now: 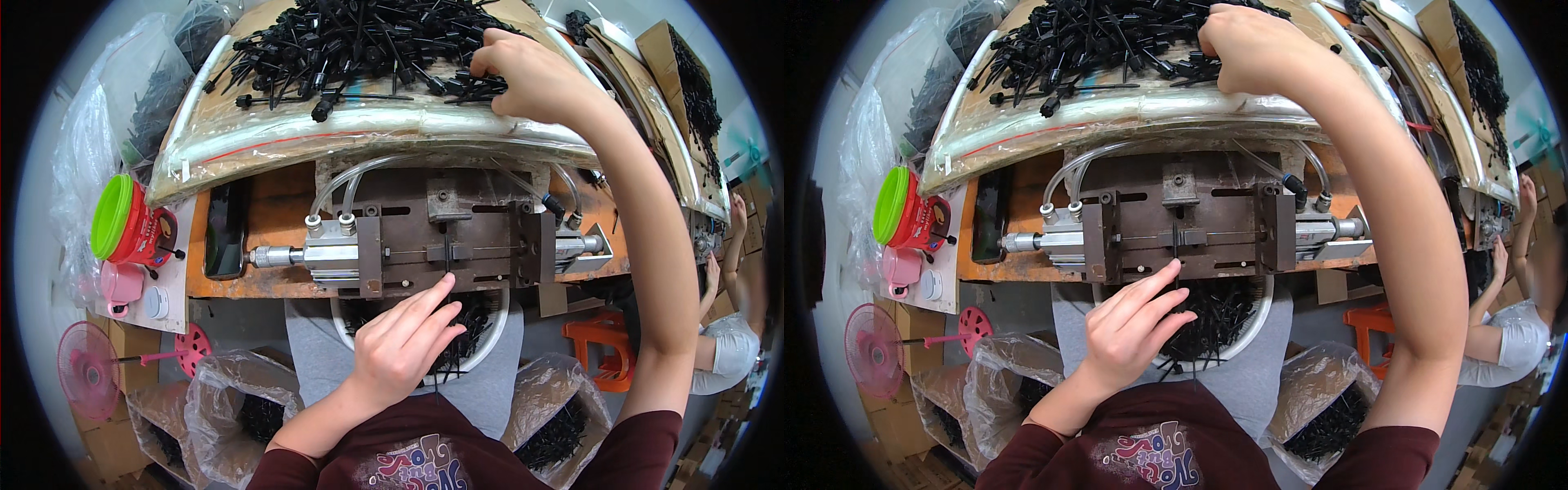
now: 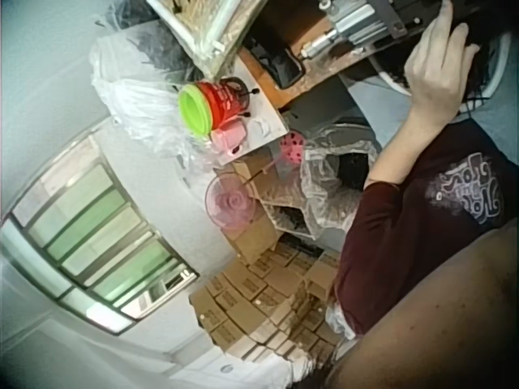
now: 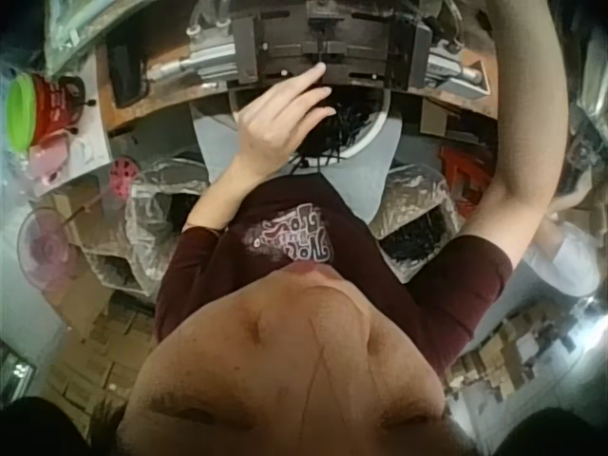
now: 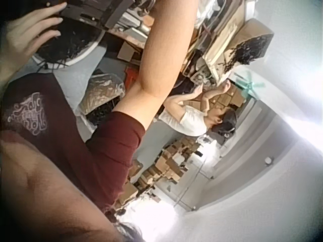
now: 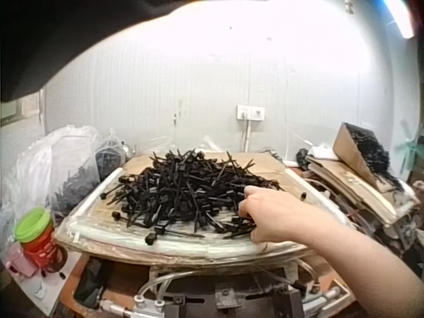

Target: Assembling small plastic parts using a pneumatic clamping machine on a workshop table.

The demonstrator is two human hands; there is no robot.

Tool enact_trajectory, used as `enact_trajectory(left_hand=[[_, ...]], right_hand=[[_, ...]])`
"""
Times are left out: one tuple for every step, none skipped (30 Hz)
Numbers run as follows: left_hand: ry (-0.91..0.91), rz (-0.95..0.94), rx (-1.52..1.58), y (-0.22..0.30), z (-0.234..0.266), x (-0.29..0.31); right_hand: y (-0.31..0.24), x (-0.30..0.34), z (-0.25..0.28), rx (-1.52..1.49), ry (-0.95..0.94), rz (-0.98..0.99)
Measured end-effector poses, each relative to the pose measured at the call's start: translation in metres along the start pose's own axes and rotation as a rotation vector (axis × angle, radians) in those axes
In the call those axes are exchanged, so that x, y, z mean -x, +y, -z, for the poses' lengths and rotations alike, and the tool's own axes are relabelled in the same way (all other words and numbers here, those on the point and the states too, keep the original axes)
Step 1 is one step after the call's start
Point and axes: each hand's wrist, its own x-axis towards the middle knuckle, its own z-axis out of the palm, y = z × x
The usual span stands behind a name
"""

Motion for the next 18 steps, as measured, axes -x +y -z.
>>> enact_trajectory(left_hand=[[0.015, 0.001, -0.024, 0.000, -0.004, 0.000], [0.012, -0.010, -0.052, -0.001, -0.007, 0.000], [0.009, -0.020, -0.083, -0.003, -0.009, -0.001], [0.007, -0.031, -0.114, -0.004, -0.011, -0.001], [-0.003, -0.044, -0.137, -0.004, -0.012, -0.002], [-0.011, -0.053, -0.162, -0.005, -0.013, -0.003], [-0.020, -0.063, -0.186, -0.006, -0.013, -0.004], [-0.027, -0.066, -0.204, -0.007, -0.013, -0.004], [-0.032, -0.070, -0.221, -0.007, -0.014, -0.005], [-0.038, -0.073, -0.238, -0.007, -0.014, -0.005], [-0.037, -0.073, -0.242, -0.007, -0.014, -0.006], [-0.039, -0.074, -0.244, -0.007, -0.014, -0.007], [-0.040, -0.075, -0.245, -0.007, -0.014, -0.009], [-0.032, -0.077, -0.253, -0.006, -0.015, -0.010], [-0.026, -0.082, -0.260, -0.006, -0.015, -0.012], [-0.020, -0.087, -0.267, -0.005, -0.015, -0.014], [-0.029, -0.089, -0.253, -0.005, -0.016, -0.016], [-0.037, -0.084, -0.246, -0.006, -0.015, -0.017]], right_hand=[[0.004, -0.005, 0.000, -0.037, -0.030, 0.023], [0.007, -0.009, 0.000, -0.047, -0.051, 0.027], [0.008, -0.013, -0.001, -0.059, -0.069, 0.033], [0.008, -0.016, -0.001, -0.071, -0.087, 0.038], [0.009, -0.020, 0.001, -0.102, -0.148, 0.014], [0.009, -0.021, 0.003, -0.121, -0.166, 0.025], [0.009, -0.021, 0.004, -0.140, -0.184, 0.035], [0.009, -0.022, 0.005, -0.158, -0.202, 0.045], [0.011, -0.020, 0.004, -0.159, -0.175, 0.048], [0.014, -0.016, 0.003, -0.159, -0.148, 0.052], [0.015, -0.014, 0.002, -0.159, -0.120, 0.055], [0.016, -0.014, 0.002, -0.138, -0.130, 0.051], [0.017, -0.015, 0.001, -0.117, -0.140, 0.047], [0.018, -0.015, 0.001, -0.096, -0.150, 0.043], [0.023, -0.016, -0.003, -0.059, -0.099, 0.107], [0.028, -0.016, -0.009, -0.022, -0.048, 0.170], [0.034, -0.014, -0.012, 0.017, 0.003, 0.233], [0.033, -0.013, -0.013, 0.014, 0.050, 0.265]])
